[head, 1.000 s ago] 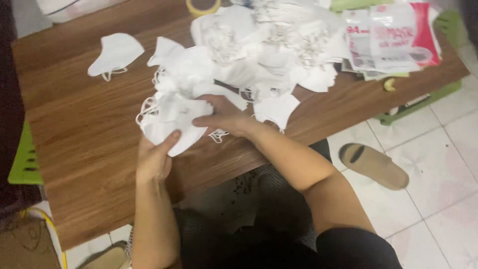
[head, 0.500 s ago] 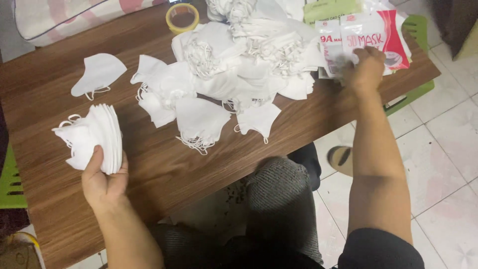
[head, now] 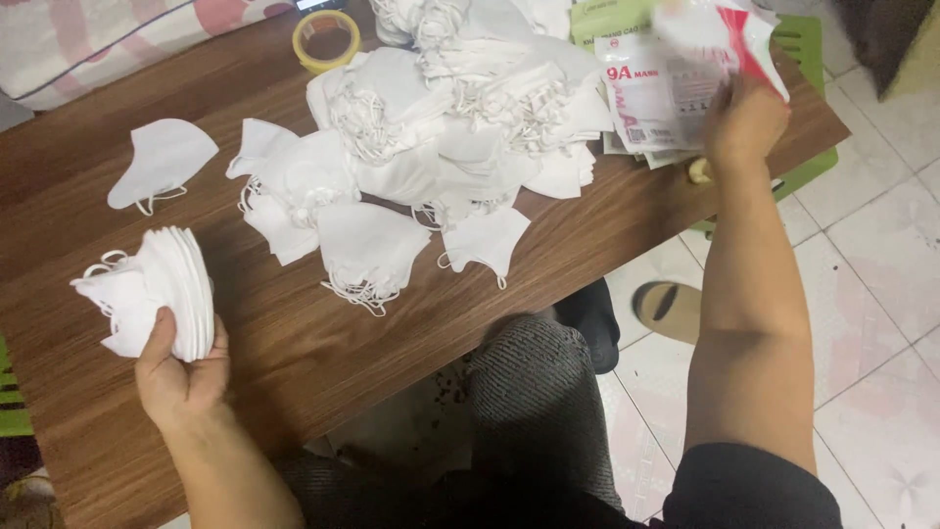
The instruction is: Folding, stacking, and packaging face masks into plastic bags.
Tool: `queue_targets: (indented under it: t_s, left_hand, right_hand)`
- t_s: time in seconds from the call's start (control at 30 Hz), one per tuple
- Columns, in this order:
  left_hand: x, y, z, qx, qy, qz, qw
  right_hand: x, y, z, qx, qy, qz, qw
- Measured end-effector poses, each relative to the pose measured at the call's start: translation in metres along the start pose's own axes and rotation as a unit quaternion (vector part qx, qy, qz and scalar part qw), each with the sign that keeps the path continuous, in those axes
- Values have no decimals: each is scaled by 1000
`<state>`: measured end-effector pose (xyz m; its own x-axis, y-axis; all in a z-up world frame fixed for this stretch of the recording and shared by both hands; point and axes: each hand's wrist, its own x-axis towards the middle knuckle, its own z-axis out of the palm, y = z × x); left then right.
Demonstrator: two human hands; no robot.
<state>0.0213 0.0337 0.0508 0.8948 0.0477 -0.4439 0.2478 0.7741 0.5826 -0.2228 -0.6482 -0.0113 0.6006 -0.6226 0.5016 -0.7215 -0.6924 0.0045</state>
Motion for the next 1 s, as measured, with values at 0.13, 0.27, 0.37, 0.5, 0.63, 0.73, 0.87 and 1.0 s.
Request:
queue_targets:
  t_s: [0.13,0.27,0.37,0.5,0.63,0.73,0.87,1.0]
  left_hand:
    - [4,4,-1,-27,-13,36,999]
    - [-4,12,-1,-57,-46,89,993]
    - [-3,27,-13,-106,-167,92,976]
    - [12,44,-41,-89,-211,104,968]
    - [-5,40,-26,-80,-176,103,976]
    - [-7,32,-18,-79,-158,91,980]
    - [-9,23,-6,-48,-84,77,992]
    - [2,16,-15,-60,-121,59,989]
  right_hand:
    - [13,-86,-37,132,174,-70,973]
    - [-52,-275,-72,266,-314,-102,905]
    - [-117,-384,-206,419,-479,-258,727]
    - [-188,-478,-159,287,-313,-512,747]
    - [-150,-426,-177,423,-375,-424,708]
    - [-102,-314,-194,387,-416,-144,810]
    - [-97,-69,2,-15,-37,-25,999]
    - [-105,13,32,43,-30,17,998]
